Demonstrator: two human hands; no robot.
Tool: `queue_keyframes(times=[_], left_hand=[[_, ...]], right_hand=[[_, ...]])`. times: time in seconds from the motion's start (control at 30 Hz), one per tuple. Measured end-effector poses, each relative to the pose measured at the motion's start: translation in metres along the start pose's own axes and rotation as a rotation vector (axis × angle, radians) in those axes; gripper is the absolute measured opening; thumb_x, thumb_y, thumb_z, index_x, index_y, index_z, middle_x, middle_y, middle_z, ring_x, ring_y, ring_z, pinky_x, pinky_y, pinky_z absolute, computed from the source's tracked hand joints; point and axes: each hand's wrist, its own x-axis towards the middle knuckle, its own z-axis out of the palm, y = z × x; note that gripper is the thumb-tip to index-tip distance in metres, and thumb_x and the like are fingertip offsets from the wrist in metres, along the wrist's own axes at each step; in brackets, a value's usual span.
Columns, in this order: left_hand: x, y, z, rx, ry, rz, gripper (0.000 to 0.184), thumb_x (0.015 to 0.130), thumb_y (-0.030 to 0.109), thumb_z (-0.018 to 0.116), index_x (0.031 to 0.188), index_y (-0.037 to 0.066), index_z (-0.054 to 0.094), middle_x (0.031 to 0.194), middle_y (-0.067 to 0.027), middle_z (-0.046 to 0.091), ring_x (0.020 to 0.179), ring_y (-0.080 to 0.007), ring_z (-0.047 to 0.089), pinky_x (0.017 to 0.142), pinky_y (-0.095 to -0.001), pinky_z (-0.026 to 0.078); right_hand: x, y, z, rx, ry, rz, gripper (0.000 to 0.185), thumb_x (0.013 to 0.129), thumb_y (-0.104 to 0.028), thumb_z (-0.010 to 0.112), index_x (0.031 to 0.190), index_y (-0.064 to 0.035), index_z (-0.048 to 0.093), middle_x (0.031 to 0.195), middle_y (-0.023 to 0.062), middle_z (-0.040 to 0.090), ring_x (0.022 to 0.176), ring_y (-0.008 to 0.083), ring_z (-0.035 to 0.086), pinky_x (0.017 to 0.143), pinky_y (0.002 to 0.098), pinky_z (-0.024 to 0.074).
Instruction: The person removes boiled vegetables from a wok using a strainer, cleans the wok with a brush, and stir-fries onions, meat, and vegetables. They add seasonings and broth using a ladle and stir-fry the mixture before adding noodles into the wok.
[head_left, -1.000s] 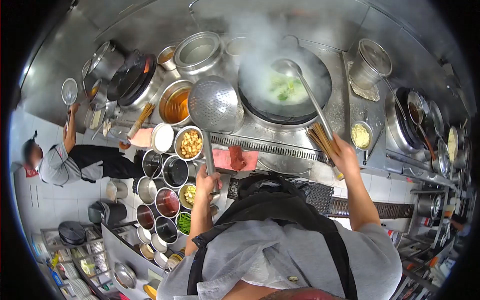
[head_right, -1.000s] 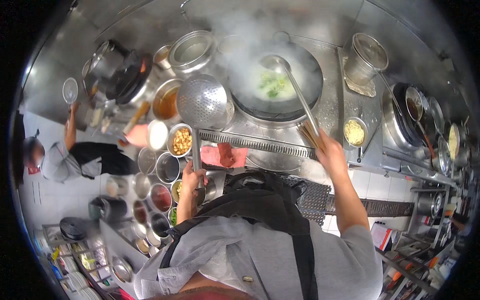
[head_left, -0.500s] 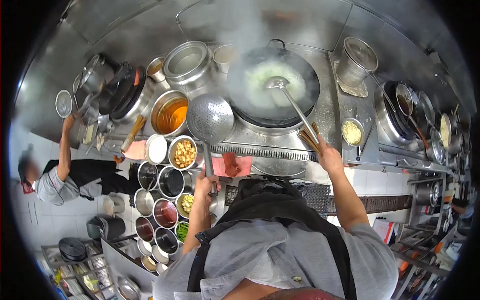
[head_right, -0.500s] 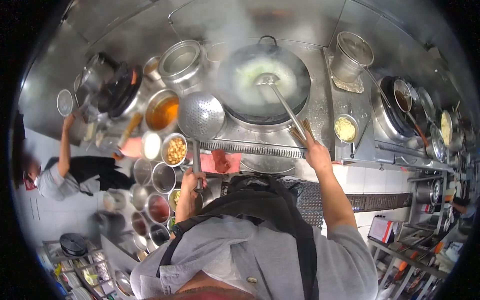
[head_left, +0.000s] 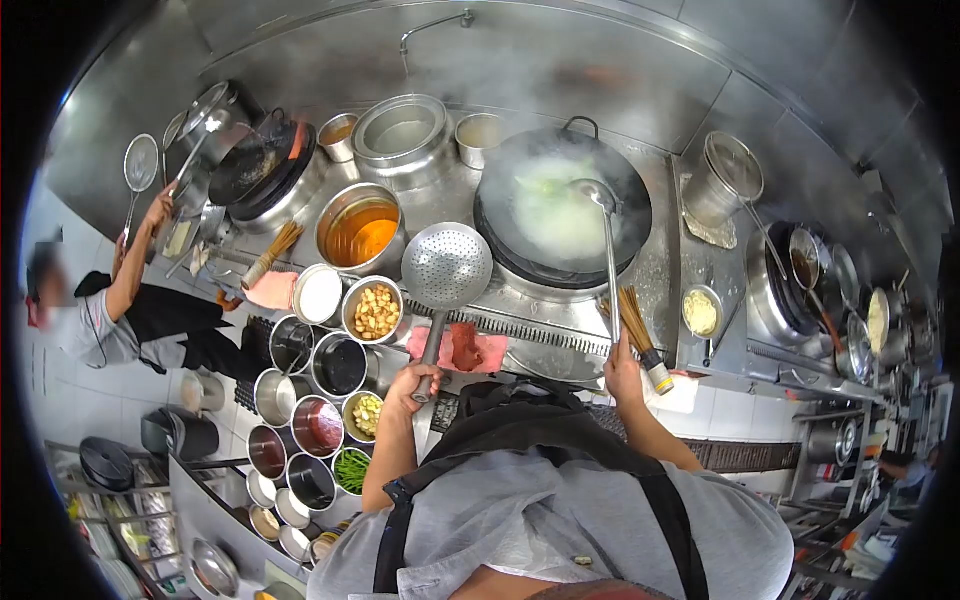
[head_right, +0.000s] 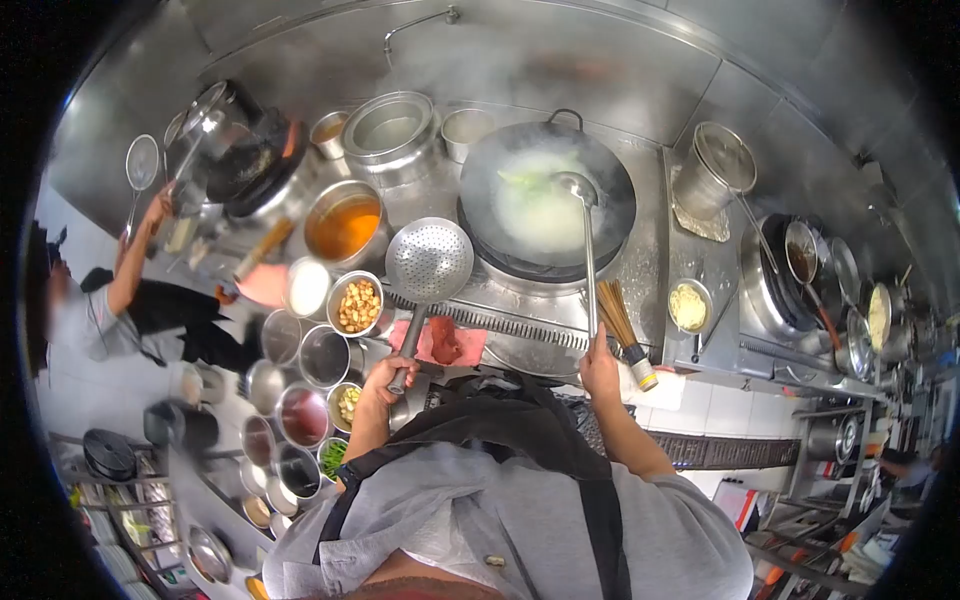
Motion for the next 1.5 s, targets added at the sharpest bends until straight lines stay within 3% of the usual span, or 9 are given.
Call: queue_keyframes(times=[0.3,0.57,0.63,0.67,0.77,0.9,0.97,1.37,1.5], left_hand=[[0.02,-0.014,-0.011,-0.063,-0.047,0.005,0.015,0.079,0.005,0.058,0.092,0.003,0.052,0.068,-0.0068,0.056,0.051,-0.0152,0.054,0.044,-0.0258,0.045],[0.026,0.004,-0.018,-0.02,-0.061,-0.092,0.016,0.08,0.01,0.06,0.093,0.003,0.054,0.073,-0.0073,0.058,0.053,-0.0162,0.056,0.047,-0.0257,0.048],[0.021,0.009,-0.014,0.349,0.181,0.064,0.026,0.079,0.014,0.064,0.098,-0.002,0.058,0.084,-0.0113,0.063,0.063,-0.0211,0.063,0.059,-0.0292,0.053],[0.019,0.013,-0.011,1.032,0.485,0.335,0.047,0.076,0.018,0.068,0.114,-0.007,0.055,0.1,-0.0185,0.066,0.08,-0.029,0.067,0.073,-0.0355,0.055],[0.007,0.021,0.016,1.109,0.48,0.669,0.064,0.074,0.023,0.07,0.125,-0.009,0.048,0.115,-0.0258,0.06,0.101,-0.0369,0.062,0.087,-0.0396,0.05],[0.027,0.001,0.054,1.271,0.168,0.432,0.074,0.073,0.025,0.068,0.133,-0.007,0.039,0.118,-0.0298,0.057,0.108,-0.0398,0.058,0.091,-0.0424,0.048],[0.068,-0.035,0.058,1.479,0.493,0.589,0.078,0.072,0.025,0.066,0.136,-0.005,0.034,0.115,-0.031,0.057,0.106,-0.0416,0.059,0.091,-0.0457,0.047],[0.117,-0.044,0.069,1.178,0.699,0.241,0.054,0.066,0.021,0.073,0.11,-0.005,0.056,0.108,-0.0227,0.063,0.101,-0.0367,0.061,0.09,-0.0432,0.046],[0.106,-0.028,0.085,0.005,0.194,0.397,0.04,0.077,0.012,0.067,0.115,0.003,0.057,0.103,-0.0093,0.065,0.095,-0.0223,0.063,0.082,-0.0374,0.05]], right_hand=[[0.024,-0.013,-0.018,0.096,0.076,-0.007,0.058,0.081,-0.004,0.053,0.136,0.0034,0.038,0.108,0.0338,0.056,0.1,0.0452,0.057,0.087,0.0437,0.0448],[0.134,-0.058,-0.032,0.162,0.041,0.273,0.065,0.076,-0.001,0.052,0.139,0.0021,0.037,0.076,0.0219,0.064,0.063,0.0299,0.063,0.063,0.0399,0.0505],[0.145,-0.072,-0.038,0.373,-0.176,0.396,0.066,0.076,-0.002,0.051,0.14,0.0015,0.035,0.07,0.0193,0.062,0.054,0.0233,0.058,0.057,0.0365,0.0503],[0.146,-0.087,-0.048,0.287,-0.261,0.44,0.066,0.074,-0.009,0.058,0.137,-0.0026,0.041,0.085,0.0258,0.064,0.077,0.0392,0.065,0.07,0.0444,0.0509],[0.132,-0.05,-0.046,-0.183,-0.078,-0.199,0.065,0.074,-0.01,0.06,0.137,-0.0125,0.044,0.095,0.0245,0.064,0.083,0.0409,0.063,0.074,0.0466,0.0499],[0.104,-0.024,-0.099,-0.332,-0.154,-0.259,0.059,0.078,-0.006,0.057,0.134,-0.021,0.047,0.102,0.0226,0.062,0.086,0.042,0.061,0.076,0.0486,0.0495],[0.084,-0.018,-0.132,-0.426,-0.209,-0.226,0.057,0.077,-0.001,0.056,0.132,-0.0159,0.05,0.091,0.0207,0.062,0.082,0.0399,0.061,0.072,0.0484,0.0484],[-0.012,0.05,-0.229,-0.435,-0.14,-0.092,0.064,0.072,0.006,0.054,0.133,-0.0124,0.049,0.086,0.0198,0.059,0.076,0.0404,0.06,0.066,0.0494,0.0482],[-0.017,0.059,-0.221,-0.361,-0.217,-0.084,0.065,0.071,0.007,0.054,0.133,-0.0123,0.049,0.087,0.0202,0.059,0.078,0.0413,0.06,0.068,0.0496,0.0478]])
